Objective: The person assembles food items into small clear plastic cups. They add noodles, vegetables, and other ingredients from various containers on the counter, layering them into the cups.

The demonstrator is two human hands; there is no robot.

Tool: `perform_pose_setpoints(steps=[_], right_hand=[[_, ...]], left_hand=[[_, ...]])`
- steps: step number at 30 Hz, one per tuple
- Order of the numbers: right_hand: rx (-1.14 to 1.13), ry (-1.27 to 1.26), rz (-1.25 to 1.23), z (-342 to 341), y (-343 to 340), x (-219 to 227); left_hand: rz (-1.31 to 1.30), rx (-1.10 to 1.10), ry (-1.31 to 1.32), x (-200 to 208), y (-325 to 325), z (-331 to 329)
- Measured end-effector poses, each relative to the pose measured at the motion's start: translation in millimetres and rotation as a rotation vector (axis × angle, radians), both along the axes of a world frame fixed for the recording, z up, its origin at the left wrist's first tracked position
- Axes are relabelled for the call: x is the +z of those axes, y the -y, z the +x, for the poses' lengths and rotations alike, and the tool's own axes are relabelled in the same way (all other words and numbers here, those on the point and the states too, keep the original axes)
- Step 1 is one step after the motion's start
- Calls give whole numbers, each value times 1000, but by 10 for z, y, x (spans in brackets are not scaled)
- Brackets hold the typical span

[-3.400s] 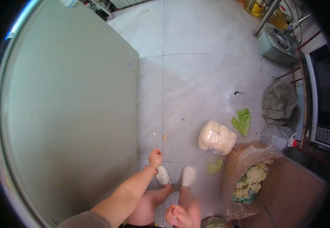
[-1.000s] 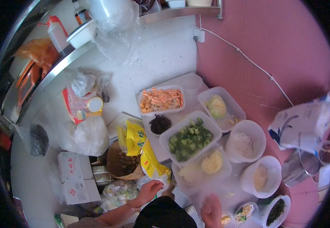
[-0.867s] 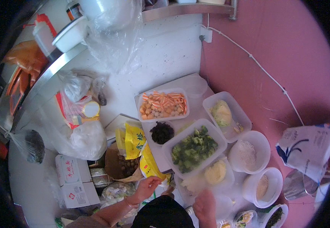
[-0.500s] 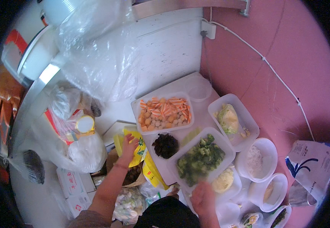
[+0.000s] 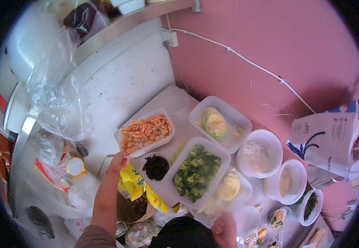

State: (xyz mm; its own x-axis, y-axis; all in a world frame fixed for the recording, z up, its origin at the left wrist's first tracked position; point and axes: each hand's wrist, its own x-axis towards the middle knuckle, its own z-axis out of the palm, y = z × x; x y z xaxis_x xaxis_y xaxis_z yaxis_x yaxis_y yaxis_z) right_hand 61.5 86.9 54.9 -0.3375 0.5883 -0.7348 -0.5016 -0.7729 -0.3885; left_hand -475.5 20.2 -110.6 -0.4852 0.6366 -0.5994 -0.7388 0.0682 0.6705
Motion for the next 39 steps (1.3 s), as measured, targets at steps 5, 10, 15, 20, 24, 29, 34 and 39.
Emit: perform_pose_setpoints(steps=[5,10,15,20,24,29,34,39], right_hand=[[-71,-2,33,183,82,18],[-134,-65,108,433,275,-49],[-101,-126,-19,820,330,-75],[-193,-62,121,1663,574,-16],[-405,169,273,2798,1027,-86],[-813,398,106,4425,1637,-534],[-1080,12,-151,5431,1829,-795],[-1281,111,-265,5837,1957,-985]], left_hand=[[-79,60,-220,258,11,213],[-14,113,-471,676,164,599],[64,-33,-646,1167,669,844],[-628,-341,-1913,1483,984,1188],[68,-126,-941,1762,920,1952],[-659,-608,-1673,2801,860,4532],[13,-555,-623,1879,670,5024],[112,-792,-132,1516,213,6307]])
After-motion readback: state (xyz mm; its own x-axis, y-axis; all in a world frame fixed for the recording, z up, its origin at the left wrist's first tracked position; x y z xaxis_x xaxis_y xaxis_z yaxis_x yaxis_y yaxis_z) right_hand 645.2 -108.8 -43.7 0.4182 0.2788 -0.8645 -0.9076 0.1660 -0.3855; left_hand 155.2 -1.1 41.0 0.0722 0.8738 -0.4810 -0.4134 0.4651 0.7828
